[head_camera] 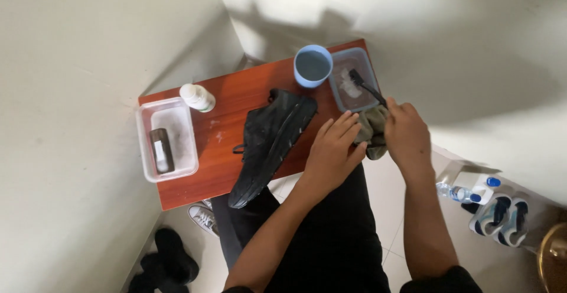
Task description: The person scrubs a black shoe with a brush and cleaning solution on a small wooden table. They repeatedly dip the brush into a container of white cleaning paste and scrub the shoe's upper and toe areas, rotating the shoe to access different sides.
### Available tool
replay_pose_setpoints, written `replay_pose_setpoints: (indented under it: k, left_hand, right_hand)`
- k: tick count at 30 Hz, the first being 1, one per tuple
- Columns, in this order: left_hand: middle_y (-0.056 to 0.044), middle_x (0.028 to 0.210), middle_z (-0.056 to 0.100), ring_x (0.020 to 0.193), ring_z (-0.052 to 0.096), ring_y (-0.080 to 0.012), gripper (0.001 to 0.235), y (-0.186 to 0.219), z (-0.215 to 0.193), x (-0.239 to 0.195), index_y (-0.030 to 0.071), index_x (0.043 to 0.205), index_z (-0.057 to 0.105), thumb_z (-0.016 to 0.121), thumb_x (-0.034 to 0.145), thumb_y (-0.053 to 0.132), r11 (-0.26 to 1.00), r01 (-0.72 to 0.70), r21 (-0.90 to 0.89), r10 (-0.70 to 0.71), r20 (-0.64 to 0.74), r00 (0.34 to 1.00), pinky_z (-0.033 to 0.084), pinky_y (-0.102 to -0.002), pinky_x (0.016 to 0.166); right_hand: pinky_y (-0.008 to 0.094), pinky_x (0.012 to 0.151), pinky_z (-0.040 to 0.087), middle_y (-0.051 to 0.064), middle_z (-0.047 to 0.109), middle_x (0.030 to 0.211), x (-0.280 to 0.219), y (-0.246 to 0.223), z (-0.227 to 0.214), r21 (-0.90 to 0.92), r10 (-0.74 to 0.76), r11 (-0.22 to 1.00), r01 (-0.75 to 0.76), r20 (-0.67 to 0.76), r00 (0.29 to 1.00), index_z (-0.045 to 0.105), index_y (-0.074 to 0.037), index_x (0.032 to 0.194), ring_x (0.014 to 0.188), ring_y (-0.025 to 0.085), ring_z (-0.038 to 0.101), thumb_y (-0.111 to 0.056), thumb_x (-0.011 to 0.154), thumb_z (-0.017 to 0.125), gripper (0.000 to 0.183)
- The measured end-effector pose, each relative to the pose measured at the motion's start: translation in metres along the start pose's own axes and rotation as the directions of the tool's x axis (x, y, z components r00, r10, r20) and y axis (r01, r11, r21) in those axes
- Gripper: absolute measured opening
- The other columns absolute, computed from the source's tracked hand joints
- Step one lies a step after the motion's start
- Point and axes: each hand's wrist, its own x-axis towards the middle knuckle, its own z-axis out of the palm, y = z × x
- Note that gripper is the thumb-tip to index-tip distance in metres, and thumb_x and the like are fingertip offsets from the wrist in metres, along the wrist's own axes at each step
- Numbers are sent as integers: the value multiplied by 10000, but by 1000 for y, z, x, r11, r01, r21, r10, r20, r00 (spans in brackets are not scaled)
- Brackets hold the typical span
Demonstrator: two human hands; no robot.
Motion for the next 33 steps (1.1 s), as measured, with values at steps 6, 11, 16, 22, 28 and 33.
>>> replay_pose_setpoints:
  k: [6, 11, 16, 22, 28, 33]
  left_hand:
    - [-269, 1446, 564, 1438, 464, -373, 436, -26, 37, 11, -45, 1340, 620, 621, 998, 224, 988, 24, 150, -44, 133, 990, 284, -576, 1210]
    - [-298, 1453, 542, 1455, 436, -391, 467, -12, 24, 8, -39, 1349, 611, 634, 993, 262, 989, 24, 147, -49, 166, 985, 261, -582, 1216]
    - [-295, 1444, 547, 1439, 448, -410, 452, 7, -12, -2, -42, 1323, 626, 660, 979, 249, 994, -29, 104, 16, 126, 992, 281, -580, 1197]
    - [-98, 1202, 690, 1147, 648, -291, 398, -9, -66, -23, 92, 1220, 703, 761, 878, 287, 951, -51, 304, 79, -79, 994, 505, -411, 917]
    - [-141, 1300, 618, 1206, 545, -369, 642, -28, -101, -50, 83, 1304, 670, 828, 775, 411, 785, 135, 604, -42, -166, 985, 446, -480, 936]
    - [-205, 1350, 523, 1159, 515, -413, 931, -43, -105, -67, 24, 1410, 559, 939, 596, 268, 714, 270, 646, -214, -165, 963, 525, -495, 878]
  right_hand:
    - [456, 605, 628, 129, 651, 1084, 37, 17, 59, -126, -71, 990, 68, -19, 997, 628, -123, 1470, 795, 350, 740, -112, 1014, 591, 458]
    - [427, 573, 629, 116, 675, 1097, 44, 12, 53, -123, -71, 989, 78, 54, 996, 620, -130, 1472, 784, 317, 751, -151, 1035, 581, 439]
    - [515, 888, 561, 230, 657, 1304, 42, 7, 11, 329, 55, 938, -111, 175, 983, 596, -36, 1485, 1156, 424, 656, -201, 1119, 453, 426]
    - [359, 423, 495, 94, 659, 760, 29, 22, 18, 665, 153, 676, -317, 295, 943, 670, -90, 1389, 571, 186, 585, -203, 1045, 516, 393]
    - [286, 506, 411, 70, 512, 795, 17, 3, -9, 879, -85, 343, -331, 380, 921, 556, 132, 1342, 557, 135, 479, -39, 1002, 432, 401]
    - [289, 507, 319, 21, 461, 647, 10, -12, -5, 754, -72, 621, -216, 329, 942, 692, -40, 899, 534, 124, 396, -255, 1104, 440, 389]
